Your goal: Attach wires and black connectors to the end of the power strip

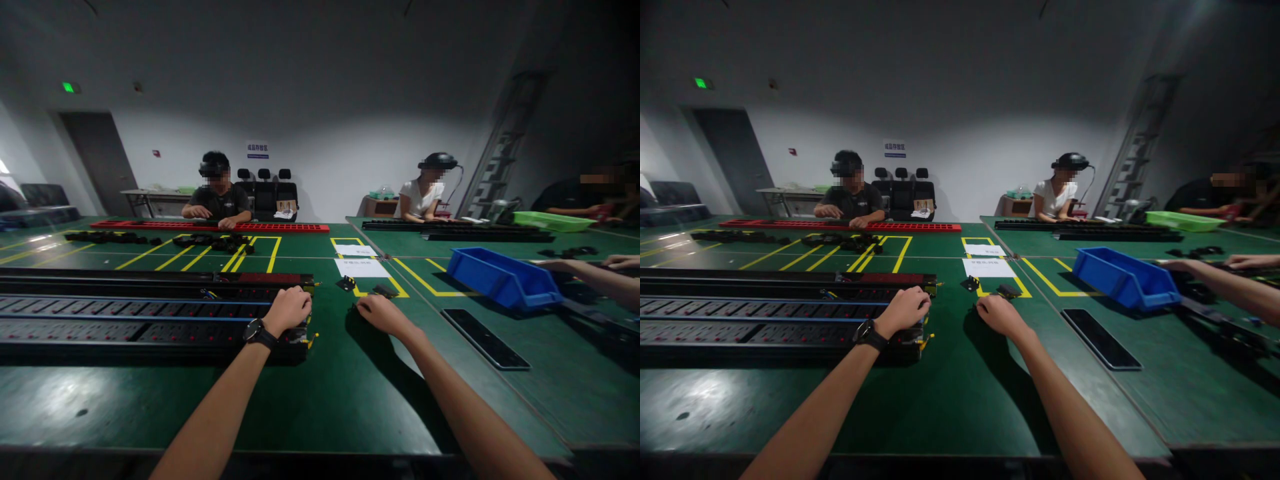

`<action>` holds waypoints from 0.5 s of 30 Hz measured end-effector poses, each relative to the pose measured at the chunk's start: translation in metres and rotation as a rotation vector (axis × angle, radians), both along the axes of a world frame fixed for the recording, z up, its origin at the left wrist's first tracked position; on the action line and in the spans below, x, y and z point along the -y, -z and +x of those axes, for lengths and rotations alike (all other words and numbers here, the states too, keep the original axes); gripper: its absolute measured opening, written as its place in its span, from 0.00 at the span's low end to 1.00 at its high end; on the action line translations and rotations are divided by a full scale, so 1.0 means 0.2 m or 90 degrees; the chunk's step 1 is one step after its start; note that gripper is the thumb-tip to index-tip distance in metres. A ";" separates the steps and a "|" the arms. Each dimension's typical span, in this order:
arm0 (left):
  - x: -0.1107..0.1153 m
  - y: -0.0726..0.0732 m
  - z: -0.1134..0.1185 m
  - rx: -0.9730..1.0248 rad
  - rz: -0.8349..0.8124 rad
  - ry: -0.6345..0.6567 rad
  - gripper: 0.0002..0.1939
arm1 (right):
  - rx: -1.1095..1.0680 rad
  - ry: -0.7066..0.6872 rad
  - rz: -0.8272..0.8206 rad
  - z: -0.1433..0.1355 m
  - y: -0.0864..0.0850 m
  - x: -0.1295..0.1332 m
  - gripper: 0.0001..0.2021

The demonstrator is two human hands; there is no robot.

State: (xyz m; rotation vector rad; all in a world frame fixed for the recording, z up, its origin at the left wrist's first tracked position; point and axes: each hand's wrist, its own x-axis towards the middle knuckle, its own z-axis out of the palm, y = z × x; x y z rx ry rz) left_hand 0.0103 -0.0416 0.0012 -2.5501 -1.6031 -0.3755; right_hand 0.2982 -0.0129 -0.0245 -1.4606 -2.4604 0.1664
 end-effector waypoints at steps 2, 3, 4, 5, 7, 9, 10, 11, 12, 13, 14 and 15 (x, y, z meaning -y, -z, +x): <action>0.00 0.00 0.00 0.003 0.000 0.000 0.16 | 0.001 0.000 -0.004 0.00 -0.01 0.00 0.14; 0.00 -0.01 0.00 0.005 0.000 0.000 0.16 | 0.003 0.000 -0.006 0.00 -0.01 0.00 0.14; 0.01 -0.01 0.00 0.006 -0.002 0.000 0.16 | 0.006 -0.001 -0.005 0.00 -0.01 0.01 0.14; 0.01 -0.01 0.00 0.007 -0.004 0.001 0.16 | 0.008 -0.002 -0.005 0.00 -0.01 0.01 0.14; 0.01 -0.01 0.00 0.008 -0.006 0.000 0.16 | 0.008 -0.006 -0.002 0.00 -0.01 0.01 0.14; 0.01 -0.01 0.00 0.009 -0.007 0.000 0.16 | 0.002 -0.009 0.000 0.00 -0.01 0.01 0.14; 0.01 -0.01 0.00 0.008 -0.008 0.000 0.16 | -0.001 -0.009 0.001 0.00 -0.01 0.01 0.14; 0.01 -0.01 0.00 0.007 -0.008 -0.001 0.16 | -0.004 -0.010 0.002 0.00 -0.01 0.00 0.14; 0.01 -0.01 0.00 0.005 -0.007 -0.001 0.16 | -0.006 -0.010 0.004 0.00 0.00 0.00 0.14; 0.01 -0.01 0.00 0.003 -0.006 -0.002 0.16 | -0.006 -0.009 0.005 0.00 0.00 0.00 0.14; 0.01 -0.01 0.00 0.001 -0.005 -0.003 0.16 | -0.005 -0.009 0.005 0.00 0.00 0.00 0.14; 0.01 -0.01 0.00 0.000 -0.003 -0.004 0.16 | -0.003 -0.008 0.004 0.00 0.00 0.00 0.14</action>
